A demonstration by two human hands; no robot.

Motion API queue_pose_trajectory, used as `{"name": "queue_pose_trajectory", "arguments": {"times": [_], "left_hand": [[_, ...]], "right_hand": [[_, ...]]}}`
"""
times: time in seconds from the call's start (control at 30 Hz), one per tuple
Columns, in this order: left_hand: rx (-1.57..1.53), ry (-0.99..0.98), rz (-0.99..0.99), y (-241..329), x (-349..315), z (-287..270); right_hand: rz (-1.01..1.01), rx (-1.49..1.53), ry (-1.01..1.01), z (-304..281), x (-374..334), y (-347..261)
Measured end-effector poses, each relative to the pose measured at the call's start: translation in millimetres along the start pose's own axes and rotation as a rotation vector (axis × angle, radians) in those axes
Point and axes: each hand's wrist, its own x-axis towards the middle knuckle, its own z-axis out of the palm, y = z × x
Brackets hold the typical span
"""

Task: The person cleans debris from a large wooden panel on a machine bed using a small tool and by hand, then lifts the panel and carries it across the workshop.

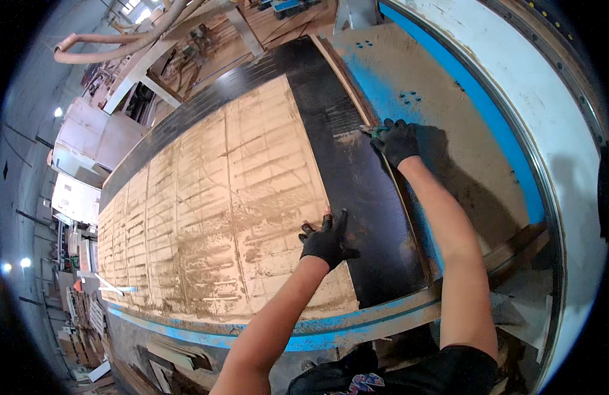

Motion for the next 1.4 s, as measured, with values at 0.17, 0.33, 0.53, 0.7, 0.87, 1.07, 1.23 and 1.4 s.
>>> {"name": "queue_pose_trajectory", "arguments": {"times": [0.17,0.33,0.53,0.7,0.87,1.07,1.23,1.4], "left_hand": [[0.019,0.0,0.01,3.4,0.6,-2.2],[0.037,-0.022,0.057,-1.0,3.2,1.5],[0.099,0.022,0.115,-7.1,6.9,11.2],[0.067,-0.013,0.065,0.5,-0.1,-5.7],[0.055,-0.015,0.065,3.4,0.7,-6.5],[0.023,-0.043,0.051,0.0,-1.6,-10.8],[0.021,-0.054,0.024,6.0,-0.1,-13.1],[0.038,-0.043,0.058,-0.9,1.6,-6.5]], "right_hand": [[-0.099,-0.063,-0.003,7.1,0.5,16.6],[-0.257,-0.107,0.001,14.1,11.4,23.0],[-0.192,0.019,0.017,27.7,19.6,24.2],[-0.009,0.081,-0.18,24.5,19.6,17.1],[-0.012,0.086,-0.431,6.2,32.3,26.0],[0.034,0.051,-0.612,-11.6,36.9,14.5],[0.165,0.492,-0.459,30.9,22.1,38.7],[0.172,0.394,-0.323,-12.7,10.7,21.3]]}}
